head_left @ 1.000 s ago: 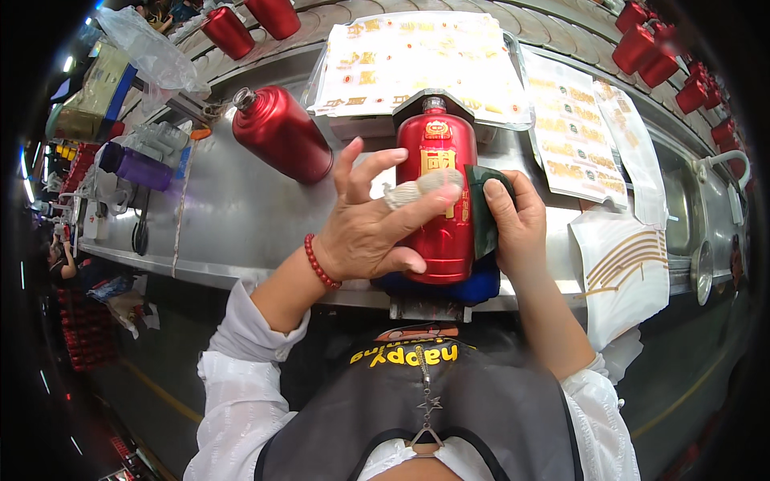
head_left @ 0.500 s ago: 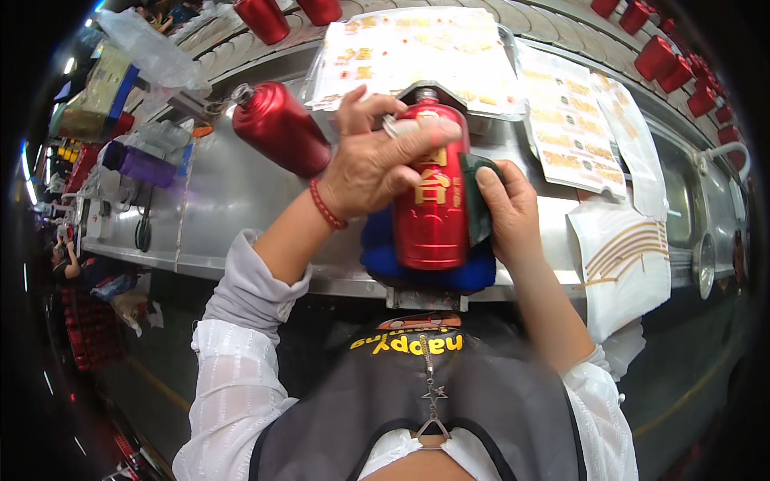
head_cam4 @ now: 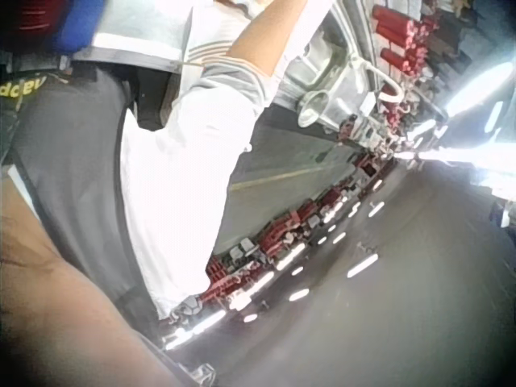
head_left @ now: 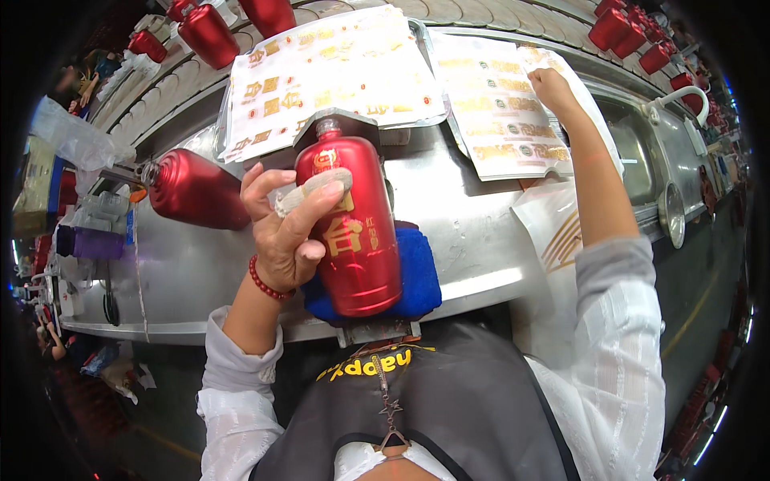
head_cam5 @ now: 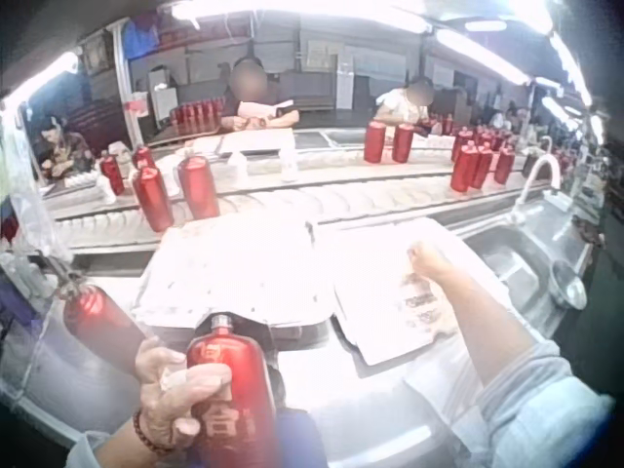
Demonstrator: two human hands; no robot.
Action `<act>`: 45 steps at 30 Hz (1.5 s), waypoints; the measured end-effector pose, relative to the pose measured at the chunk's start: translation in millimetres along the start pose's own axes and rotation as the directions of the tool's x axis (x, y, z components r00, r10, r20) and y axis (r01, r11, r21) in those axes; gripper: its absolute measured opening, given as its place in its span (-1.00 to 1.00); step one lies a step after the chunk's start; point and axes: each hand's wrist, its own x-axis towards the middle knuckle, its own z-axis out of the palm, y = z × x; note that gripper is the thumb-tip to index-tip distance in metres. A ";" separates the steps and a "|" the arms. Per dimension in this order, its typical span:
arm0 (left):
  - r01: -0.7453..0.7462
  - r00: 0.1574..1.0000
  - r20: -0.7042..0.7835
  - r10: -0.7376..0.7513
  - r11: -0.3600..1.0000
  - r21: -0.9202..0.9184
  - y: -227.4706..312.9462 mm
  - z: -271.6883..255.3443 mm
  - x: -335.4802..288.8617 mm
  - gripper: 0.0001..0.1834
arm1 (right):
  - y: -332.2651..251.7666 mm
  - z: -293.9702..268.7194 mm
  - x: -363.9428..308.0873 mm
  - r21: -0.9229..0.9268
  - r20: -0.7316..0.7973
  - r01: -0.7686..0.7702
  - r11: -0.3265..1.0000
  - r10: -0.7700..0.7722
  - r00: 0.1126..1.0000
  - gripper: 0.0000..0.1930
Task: The person applies gold decorative stickers to red cylindrical containers. They peel each sticker from a sheet, position it on the container, and smooth it with a small tool and a green pad. The person repeats this process on multiple containers, handling them one at a time.
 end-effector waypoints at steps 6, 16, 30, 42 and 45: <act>-0.011 1.000 0.005 0.011 1.000 -0.025 -5.1 -2.0 -12.8 -0.36 | 12.4 17.9 89.9 -0.241 0.171 -0.148 0.959 0.192 0.966 -0.36; 0.001 1.000 0.001 -0.001 0.998 -0.057 -6.7 2.7 -14.5 -0.39 | 7.4 16.5 115.9 -0.140 0.198 -0.181 0.973 0.207 0.958 -0.21; 0.004 1.000 -0.016 -0.005 0.994 -0.109 -6.5 3.6 -17.5 -0.37 | -3.4 7.3 113.1 -0.462 -0.055 0.057 0.885 -0.093 0.994 -0.65; 0.181 0.975 -0.109 -0.193 0.977 -0.114 5.9 -11.0 28.6 -0.55 | -200.5 -144.3 -43.3 -0.275 0.034 0.644 0.714 -0.662 0.749 -0.79; 0.119 0.958 -0.219 -0.186 0.950 -0.288 1.4 -0.5 79.6 -0.55 | -253.0 -182.7 -132.9 -0.256 -0.003 0.758 0.600 -0.785 0.620 -0.81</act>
